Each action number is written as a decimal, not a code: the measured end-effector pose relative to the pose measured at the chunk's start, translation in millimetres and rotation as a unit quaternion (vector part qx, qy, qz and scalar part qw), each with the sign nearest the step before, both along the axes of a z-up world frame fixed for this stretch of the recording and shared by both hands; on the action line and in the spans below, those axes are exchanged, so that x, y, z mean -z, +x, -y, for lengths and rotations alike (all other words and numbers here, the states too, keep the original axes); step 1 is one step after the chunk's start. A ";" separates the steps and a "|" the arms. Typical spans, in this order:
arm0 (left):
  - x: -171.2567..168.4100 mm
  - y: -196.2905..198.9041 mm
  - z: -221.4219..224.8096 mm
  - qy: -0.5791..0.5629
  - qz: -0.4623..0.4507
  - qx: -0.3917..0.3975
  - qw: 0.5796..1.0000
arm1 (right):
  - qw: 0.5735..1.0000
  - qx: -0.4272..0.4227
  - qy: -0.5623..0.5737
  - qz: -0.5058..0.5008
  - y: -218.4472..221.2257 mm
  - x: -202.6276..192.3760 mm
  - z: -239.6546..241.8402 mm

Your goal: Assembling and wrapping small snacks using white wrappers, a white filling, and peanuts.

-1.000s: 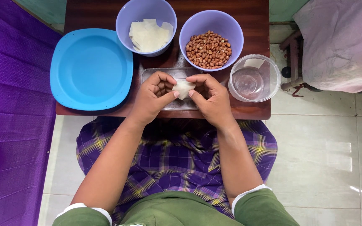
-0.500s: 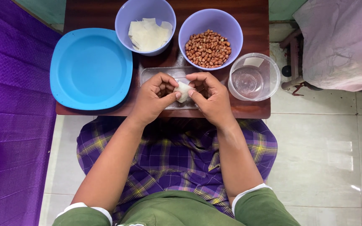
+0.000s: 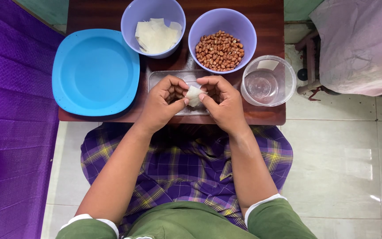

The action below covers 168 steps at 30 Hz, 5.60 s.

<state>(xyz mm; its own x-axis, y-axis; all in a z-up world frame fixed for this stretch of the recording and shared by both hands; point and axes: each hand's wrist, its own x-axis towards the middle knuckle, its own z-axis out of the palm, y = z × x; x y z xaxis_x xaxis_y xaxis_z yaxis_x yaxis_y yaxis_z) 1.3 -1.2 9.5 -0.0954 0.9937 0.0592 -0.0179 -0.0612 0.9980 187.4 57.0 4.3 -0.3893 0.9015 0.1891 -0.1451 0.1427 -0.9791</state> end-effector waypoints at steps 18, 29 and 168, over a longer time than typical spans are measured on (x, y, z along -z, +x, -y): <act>7.4 -1.3 -1.5 -0.002 0.016 -0.004 1.000 | 1.000 -0.009 0.007 0.004 -0.5 1.6 -0.6; 7.5 -2.1 -1.0 -0.005 0.015 -0.008 1.000 | 1.000 -0.009 0.009 0.015 -2.5 4.2 -0.6; 41.8 -28.3 21.1 0.214 -0.554 -0.140 0.792 | 0.860 0.134 0.337 0.359 -22.7 19.8 22.9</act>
<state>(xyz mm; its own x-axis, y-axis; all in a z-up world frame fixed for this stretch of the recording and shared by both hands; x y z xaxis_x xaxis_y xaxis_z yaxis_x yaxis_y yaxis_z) -27.0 -22.3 -32.3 0.0382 0.8086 0.5871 0.9290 -0.2451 0.2771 164.7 34.1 -15.5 -0.4188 0.7566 0.5021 0.5895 0.6472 -0.4834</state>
